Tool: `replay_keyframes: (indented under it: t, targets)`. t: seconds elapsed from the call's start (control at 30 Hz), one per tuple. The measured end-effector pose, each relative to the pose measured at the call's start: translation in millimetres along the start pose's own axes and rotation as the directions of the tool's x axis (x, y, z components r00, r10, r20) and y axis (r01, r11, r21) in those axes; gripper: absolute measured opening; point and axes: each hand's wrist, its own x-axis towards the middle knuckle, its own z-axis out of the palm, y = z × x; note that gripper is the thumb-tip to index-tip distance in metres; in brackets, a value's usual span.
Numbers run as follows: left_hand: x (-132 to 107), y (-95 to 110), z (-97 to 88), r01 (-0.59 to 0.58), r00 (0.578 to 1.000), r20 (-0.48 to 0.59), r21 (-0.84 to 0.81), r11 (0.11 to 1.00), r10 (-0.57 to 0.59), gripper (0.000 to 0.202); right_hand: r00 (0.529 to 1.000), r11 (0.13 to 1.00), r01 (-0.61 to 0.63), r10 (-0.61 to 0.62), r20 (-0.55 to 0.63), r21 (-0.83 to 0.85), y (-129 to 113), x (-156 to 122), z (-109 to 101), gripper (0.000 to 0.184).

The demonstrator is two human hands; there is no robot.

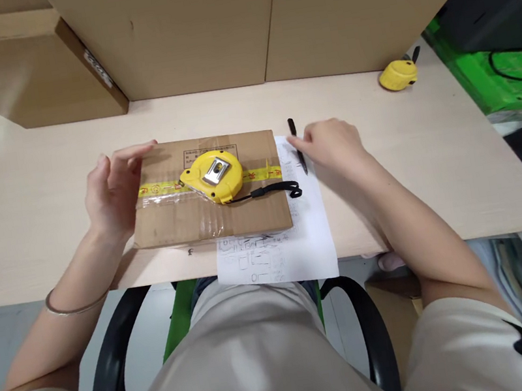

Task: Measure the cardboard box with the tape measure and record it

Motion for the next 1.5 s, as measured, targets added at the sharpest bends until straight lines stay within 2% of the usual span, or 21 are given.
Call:
replay_keyframes:
  t: [0.03,0.1,0.17,0.23,0.33,0.47,0.53,0.63,0.77,0.8,0.87,0.93,1.03,1.13,1.27,1.37,1.43,1.5]
  targets:
    - [-3,2,0.4,0.026,1.000,0.011,0.035,0.999,-0.026,0.050,0.992,0.997,0.060,-0.053,-0.116,0.055,-9,-8,-5,0.044]
    - [-9,3,1.9,0.089,0.995,0.027,0.089,0.992,-0.092,0.054,0.927,0.942,0.277,-0.211,-0.310,0.187,-28,-28,-11,0.050]
    - [-13,3,2.9,0.131,0.990,0.034,0.111,0.985,-0.136,0.054,0.837,0.834,0.499,-0.394,-0.381,0.235,-48,-51,-12,0.060]
    - [-15,1,2.9,0.132,0.990,0.036,0.112,0.985,-0.136,0.056,0.767,0.765,0.619,-0.538,-0.350,0.180,-64,-69,-8,0.059]
    - [-14,-2,1.7,0.118,0.992,0.037,0.121,0.986,-0.123,0.060,0.716,0.706,0.693,-0.652,-0.249,0.145,-78,-82,4,0.054]
    - [-12,-8,-0.1,0.085,0.995,0.046,0.124,0.989,-0.092,0.066,0.700,0.589,0.676,-0.700,-0.138,0.443,-88,-79,12,0.059]
    - [-11,-11,-1.4,0.089,0.993,0.071,0.086,0.992,-0.095,0.068,0.681,0.544,0.666,-0.722,-0.119,0.511,-99,-73,10,0.062]
    - [-11,-18,-5.4,0.127,0.990,0.066,0.014,0.992,-0.127,0.073,0.634,0.542,0.728,-0.766,-0.111,0.420,-122,-64,-2,0.066]
    - [-9,-29,-15.3,0.043,0.994,-0.102,0.031,0.999,-0.040,0.066,0.545,0.530,0.811,-0.838,0.007,0.248,-153,-61,-14,0.057]
    - [-7,-31,-17.8,0.019,0.994,-0.109,0.051,0.999,-0.013,0.065,0.545,0.539,0.815,-0.838,0.035,0.211,-158,-62,-15,0.054]
    - [-4,-34,-21.7,-0.007,0.999,-0.044,0.086,0.996,0.011,0.070,0.568,0.568,0.808,-0.822,0.047,0.156,-164,-65,-12,0.049]
    - [0,-34,-24.3,-0.008,0.998,0.064,0.122,0.992,0.000,0.075,0.587,0.582,0.800,-0.809,0.006,0.146,-164,-68,-7,0.047]
    - [6,-30,-27.8,-0.021,0.987,0.161,0.226,0.974,-0.016,0.063,0.621,0.603,0.778,-0.781,-0.069,0.178,-150,-66,-1,0.046]
    - [8,-26,-32.1,-0.043,0.980,0.200,0.320,0.946,-0.024,0.055,0.659,0.610,0.742,-0.740,-0.136,0.278,-115,-62,-8,0.046]
    - [8,-22,-34.3,-0.054,0.977,0.214,0.357,0.932,-0.025,0.050,0.780,0.644,0.611,-0.589,-0.211,0.460,-36,-59,-30,0.042]
    - [8,-20,-33.5,-0.043,0.978,0.204,0.367,0.929,-0.035,0.049,0.833,0.649,0.547,-0.483,-0.270,0.529,19,-61,-38,0.051]
    - [8,-20,-33.6,-0.043,0.978,0.204,0.376,0.925,-0.038,0.049,0.855,0.650,0.516,-0.434,-0.285,0.557,39,-62,-34,0.055]
    - [9,-22,-34.5,-0.069,0.978,0.209,0.395,0.916,-0.016,0.047,0.850,0.630,0.524,-0.426,-0.309,0.573,44,-63,-27,0.055]
